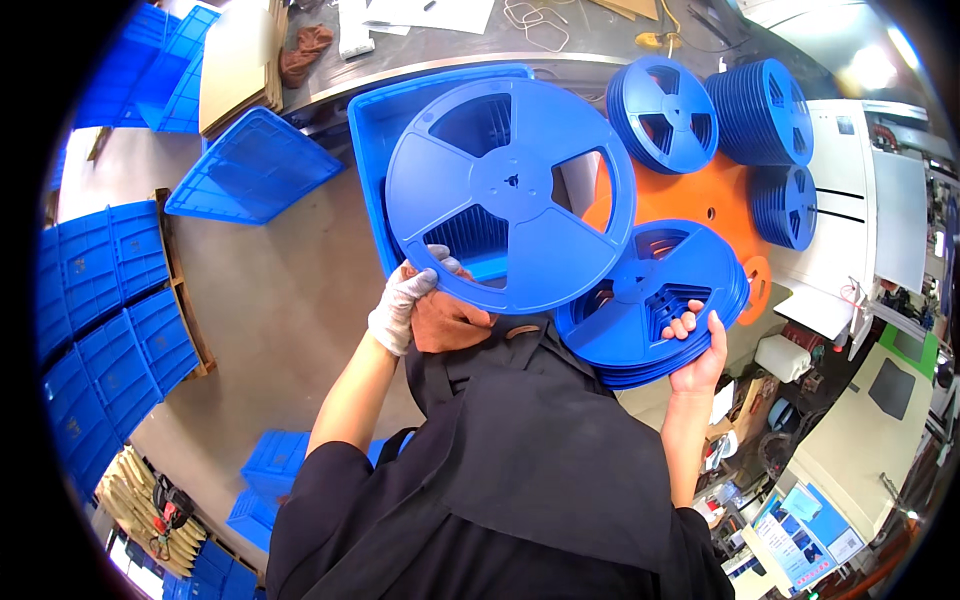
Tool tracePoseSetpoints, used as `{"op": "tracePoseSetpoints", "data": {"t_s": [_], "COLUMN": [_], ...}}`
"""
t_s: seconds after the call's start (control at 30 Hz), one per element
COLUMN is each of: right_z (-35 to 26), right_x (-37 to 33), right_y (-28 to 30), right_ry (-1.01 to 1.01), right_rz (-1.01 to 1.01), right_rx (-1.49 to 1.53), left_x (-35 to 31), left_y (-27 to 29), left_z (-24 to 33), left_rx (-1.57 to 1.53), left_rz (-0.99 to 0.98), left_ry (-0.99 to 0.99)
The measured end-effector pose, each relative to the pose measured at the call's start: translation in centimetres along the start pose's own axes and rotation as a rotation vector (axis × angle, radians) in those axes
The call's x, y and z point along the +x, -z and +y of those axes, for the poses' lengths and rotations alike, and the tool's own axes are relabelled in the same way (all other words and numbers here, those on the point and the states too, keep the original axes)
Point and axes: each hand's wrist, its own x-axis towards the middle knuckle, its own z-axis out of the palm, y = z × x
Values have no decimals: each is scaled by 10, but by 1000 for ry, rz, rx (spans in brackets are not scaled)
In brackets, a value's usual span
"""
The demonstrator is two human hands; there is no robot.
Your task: The person wipes the surface of blue plastic spools with a brown cloth. They pick up each spool from a stack, wipe it thoroughly, and place it into a blue plastic bin. The process is repeated for multiple spools in a continuous sequence.
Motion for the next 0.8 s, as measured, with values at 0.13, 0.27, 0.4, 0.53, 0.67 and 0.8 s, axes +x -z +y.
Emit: {"op": "tracePoseSetpoints", "data": {"t_s": [0.13, 0.27, 0.4, 0.53, 0.67, 0.8], "right_z": [-2, -9, -14, -21, -25, -27], "right_x": [2, 6, 7, 8, 10, 14], "right_y": [10, 26, 38, 48, 56, 61], "right_ry": [14, 29, 49, 82, 108, 123], "right_rz": [30, 67, 105, 157, 226, 266], "right_rx": [-2, 9, 9, 12, 16, 7], "left_x": [10, 35, 97, 166, 223, 261], "left_y": [0, -5, 11, 37, 28, 12], "left_z": [2, 1, -21, -41, -55, -62], "left_rx": [-20, 117, 275, 734, 763, 913], "left_rz": [-24, 63, 272, 485, 533, 596], "left_ry": [20, -49, -143, -136, -173, -95]}}
